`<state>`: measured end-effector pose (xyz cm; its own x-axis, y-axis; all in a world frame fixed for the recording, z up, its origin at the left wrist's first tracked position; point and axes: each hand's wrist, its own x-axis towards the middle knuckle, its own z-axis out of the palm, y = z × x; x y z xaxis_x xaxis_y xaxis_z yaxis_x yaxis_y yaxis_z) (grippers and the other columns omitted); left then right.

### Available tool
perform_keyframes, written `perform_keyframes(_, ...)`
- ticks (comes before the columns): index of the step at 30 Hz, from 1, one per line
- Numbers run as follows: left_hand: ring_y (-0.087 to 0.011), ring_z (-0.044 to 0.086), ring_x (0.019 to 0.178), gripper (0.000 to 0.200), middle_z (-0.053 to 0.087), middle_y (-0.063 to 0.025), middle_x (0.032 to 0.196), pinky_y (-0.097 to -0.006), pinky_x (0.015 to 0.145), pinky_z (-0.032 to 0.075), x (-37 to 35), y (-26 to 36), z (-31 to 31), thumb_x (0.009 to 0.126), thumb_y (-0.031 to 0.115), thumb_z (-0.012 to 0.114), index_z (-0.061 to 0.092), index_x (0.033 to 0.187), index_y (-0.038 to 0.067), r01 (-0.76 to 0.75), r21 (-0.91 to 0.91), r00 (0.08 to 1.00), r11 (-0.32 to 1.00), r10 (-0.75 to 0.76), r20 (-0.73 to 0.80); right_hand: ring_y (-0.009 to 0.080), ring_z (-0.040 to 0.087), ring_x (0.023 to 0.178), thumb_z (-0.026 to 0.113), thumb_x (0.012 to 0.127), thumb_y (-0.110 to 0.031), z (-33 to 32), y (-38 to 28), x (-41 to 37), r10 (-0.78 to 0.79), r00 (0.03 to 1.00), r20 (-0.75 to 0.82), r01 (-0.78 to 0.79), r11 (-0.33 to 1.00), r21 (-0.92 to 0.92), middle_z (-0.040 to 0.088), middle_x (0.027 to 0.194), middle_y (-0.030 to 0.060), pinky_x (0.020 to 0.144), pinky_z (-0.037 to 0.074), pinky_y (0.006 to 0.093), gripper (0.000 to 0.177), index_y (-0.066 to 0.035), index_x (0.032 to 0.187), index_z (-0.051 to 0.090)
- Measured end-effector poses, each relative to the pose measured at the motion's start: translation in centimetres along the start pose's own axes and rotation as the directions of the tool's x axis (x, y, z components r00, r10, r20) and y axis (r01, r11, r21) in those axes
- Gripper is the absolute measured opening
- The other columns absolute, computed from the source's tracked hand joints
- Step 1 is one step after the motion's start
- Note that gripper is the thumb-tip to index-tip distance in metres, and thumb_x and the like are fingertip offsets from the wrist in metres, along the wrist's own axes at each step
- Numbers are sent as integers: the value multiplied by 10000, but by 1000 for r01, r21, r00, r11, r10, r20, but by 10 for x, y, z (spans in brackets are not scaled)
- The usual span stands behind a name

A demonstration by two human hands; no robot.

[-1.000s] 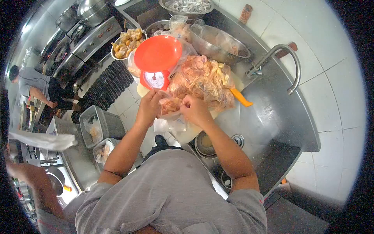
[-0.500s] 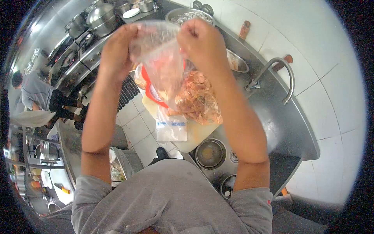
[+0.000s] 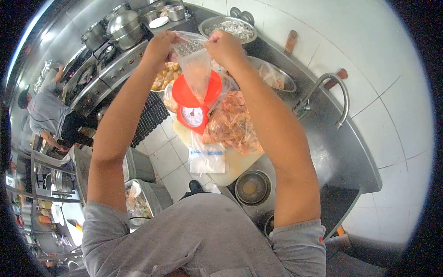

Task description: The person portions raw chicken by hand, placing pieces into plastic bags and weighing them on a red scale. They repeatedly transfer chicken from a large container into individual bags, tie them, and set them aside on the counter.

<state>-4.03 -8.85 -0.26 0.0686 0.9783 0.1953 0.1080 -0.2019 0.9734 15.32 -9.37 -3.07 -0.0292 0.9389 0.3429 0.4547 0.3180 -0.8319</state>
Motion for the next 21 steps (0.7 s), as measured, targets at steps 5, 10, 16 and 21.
perform_keyframes(5, -114, 477, 435, 219, 636, -67, 870, -242, 399, 405, 2, -20, 1, 918, 205, 436, 564, 937, 28, 12, -5, 1000, 1000, -12, 5, 152, 645, 606, 608, 755, -248, 4, 6, -9, 90, 996, 10, -90, 996, -5, 649, 650, 57, 617, 492, 300, 212, -60, 851, 625)
perform_keyframes(10, -112, 504, 465, 225, 636, -64, 856, -236, 425, 423, -9, -18, 7, 890, 214, 465, 588, 928, 29, 24, 48, 1000, 999, -24, 3, 159, 640, 594, 600, 770, -242, 4, 16, -13, 59, 997, 46, -59, 998, 3, 649, 697, 64, 593, 495, 292, 205, -59, 862, 621)
perform_keyframes(16, -102, 527, 549, 247, 622, -40, 805, -238, 481, 440, -16, -22, 6, 876, 254, 520, 610, 977, 47, 8, 189, 1000, 982, -13, 25, 101, 588, 599, 618, 829, -318, 2, 17, -25, 91, 995, 47, -90, 996, -14, 626, 785, 49, 513, 453, 240, 344, -24, 1001, 569)
perform_keyframes(21, -129, 565, 584, 284, 619, -55, 763, -273, 535, 468, -15, -30, 2, 863, 284, 532, 625, 964, 34, -57, 346, 998, 936, 61, 0, 110, 585, 622, 612, 824, -415, -4, 13, -42, 146, 989, -24, -146, 989, 3, 619, 911, 74, 530, 453, 239, 463, -42, 1090, 548)
